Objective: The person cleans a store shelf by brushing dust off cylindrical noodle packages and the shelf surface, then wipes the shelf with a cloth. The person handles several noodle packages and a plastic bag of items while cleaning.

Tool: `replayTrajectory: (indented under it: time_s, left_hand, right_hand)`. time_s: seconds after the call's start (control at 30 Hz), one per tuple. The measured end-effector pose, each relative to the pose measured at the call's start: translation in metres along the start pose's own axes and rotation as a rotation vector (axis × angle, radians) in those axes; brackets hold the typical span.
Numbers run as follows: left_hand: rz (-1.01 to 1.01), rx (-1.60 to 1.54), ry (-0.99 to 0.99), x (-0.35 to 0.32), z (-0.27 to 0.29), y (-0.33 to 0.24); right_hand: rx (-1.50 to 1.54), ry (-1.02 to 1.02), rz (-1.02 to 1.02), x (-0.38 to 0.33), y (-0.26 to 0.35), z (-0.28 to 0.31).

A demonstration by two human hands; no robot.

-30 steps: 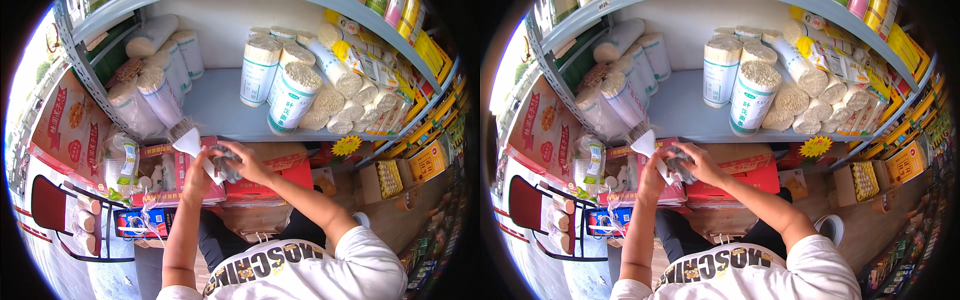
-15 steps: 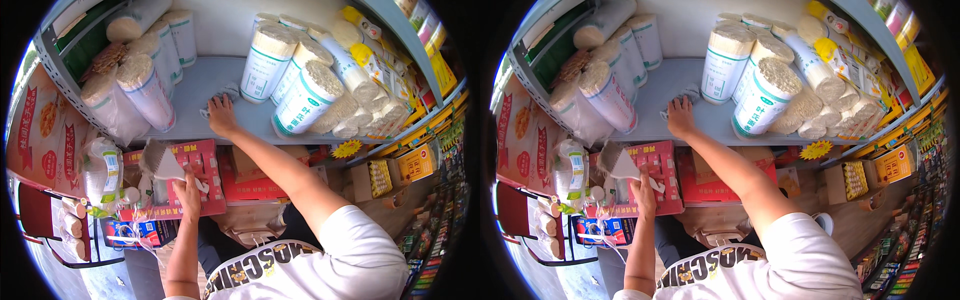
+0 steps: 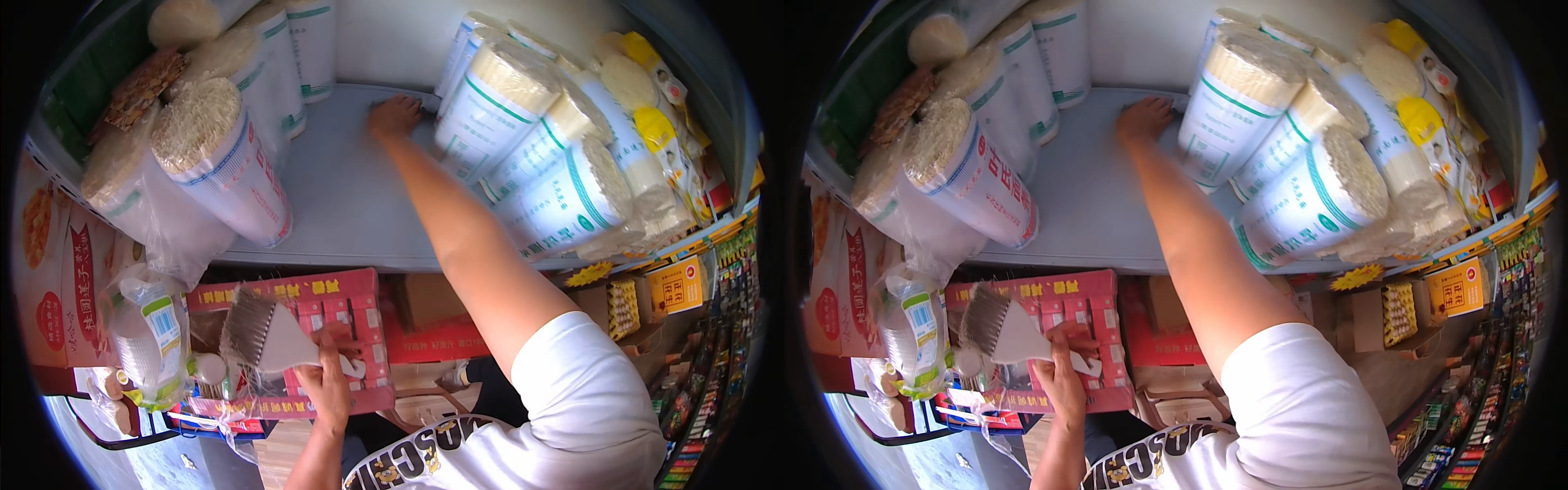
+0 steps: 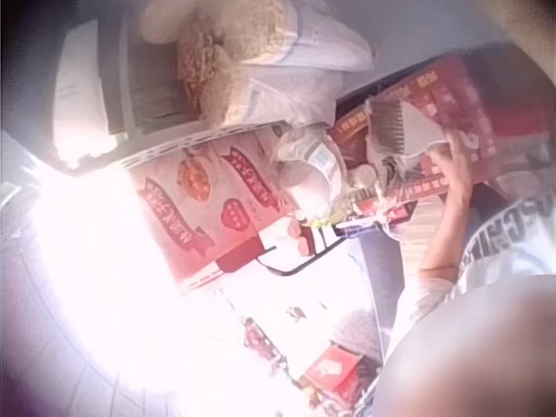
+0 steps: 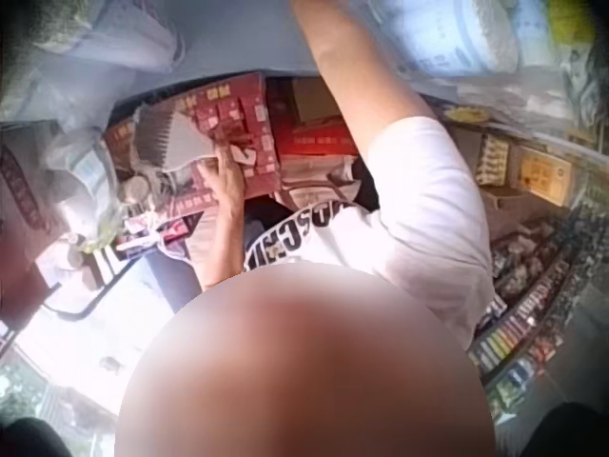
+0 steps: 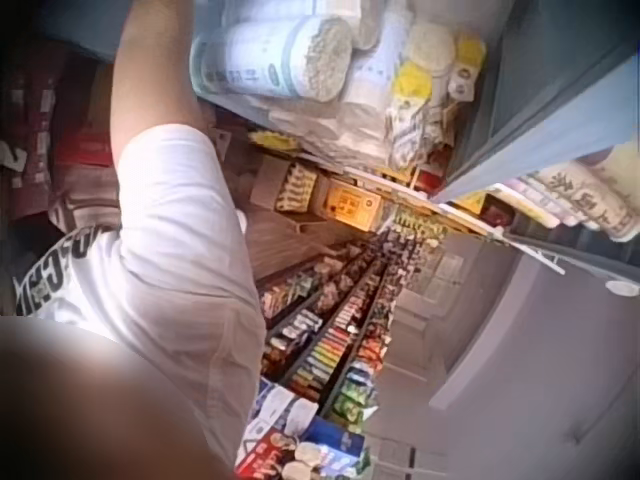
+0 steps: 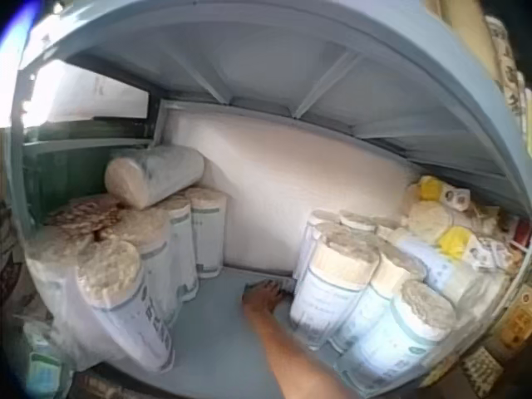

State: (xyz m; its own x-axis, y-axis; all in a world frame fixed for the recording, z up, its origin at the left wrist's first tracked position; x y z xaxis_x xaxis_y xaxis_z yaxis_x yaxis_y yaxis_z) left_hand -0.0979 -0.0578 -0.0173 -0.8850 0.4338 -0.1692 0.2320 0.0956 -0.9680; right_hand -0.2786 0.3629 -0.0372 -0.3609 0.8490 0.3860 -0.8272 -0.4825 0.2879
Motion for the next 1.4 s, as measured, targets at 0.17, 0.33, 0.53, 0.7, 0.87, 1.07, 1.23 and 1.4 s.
replayTrajectory:
  time_s: [0.17,0.33,0.53,0.7,0.87,1.07,1.23,1.4]
  left_hand:
    - [-0.015,0.019,-0.018,-0.001,0.0,-0.003]
    - [0.018,0.033,-0.019,-0.001,0.0,-0.003]
    - [0.017,0.009,0.013,0.0,0.003,0.002]
    - [0.076,0.008,0.023,-0.001,-0.001,0.0]
    - [0.006,0.065,-0.015,0.003,-0.001,0.004]
    - [-0.065,0.068,0.0,0.005,-0.003,0.001]
    - [-0.061,0.098,-0.043,0.007,0.003,0.006]
    - [-0.077,0.105,-0.051,0.011,0.001,0.011]
  right_hand:
    - [0.032,0.115,0.078,0.035,0.01,-0.016]
    - [0.103,0.229,0.483,0.058,0.031,-0.025]
    - [0.113,0.291,0.727,0.024,0.065,-0.028]
    - [0.495,0.022,0.955,-0.049,0.079,-0.011]
    - [0.616,0.342,0.866,-0.096,0.088,0.022]
    - [0.634,0.356,1.031,-0.164,0.081,0.051]
    - [0.74,0.422,0.968,-0.196,0.079,0.076]
    - [0.77,0.301,1.003,-0.207,0.055,0.086]
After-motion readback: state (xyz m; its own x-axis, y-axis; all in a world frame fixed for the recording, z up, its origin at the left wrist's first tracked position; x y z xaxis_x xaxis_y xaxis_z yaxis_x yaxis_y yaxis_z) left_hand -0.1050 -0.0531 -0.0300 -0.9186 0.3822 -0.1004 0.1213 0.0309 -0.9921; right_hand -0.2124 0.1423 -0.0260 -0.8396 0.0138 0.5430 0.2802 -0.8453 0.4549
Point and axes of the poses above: each hand's wrist, its own x-axis towards the middle knuckle, its own z-axis out of the back of the hand, y = z × x, the point moved 5 cm from there along x, towards the middle knuckle, and after that the axes turned 4 degrees about z, right-handed, at the moved point
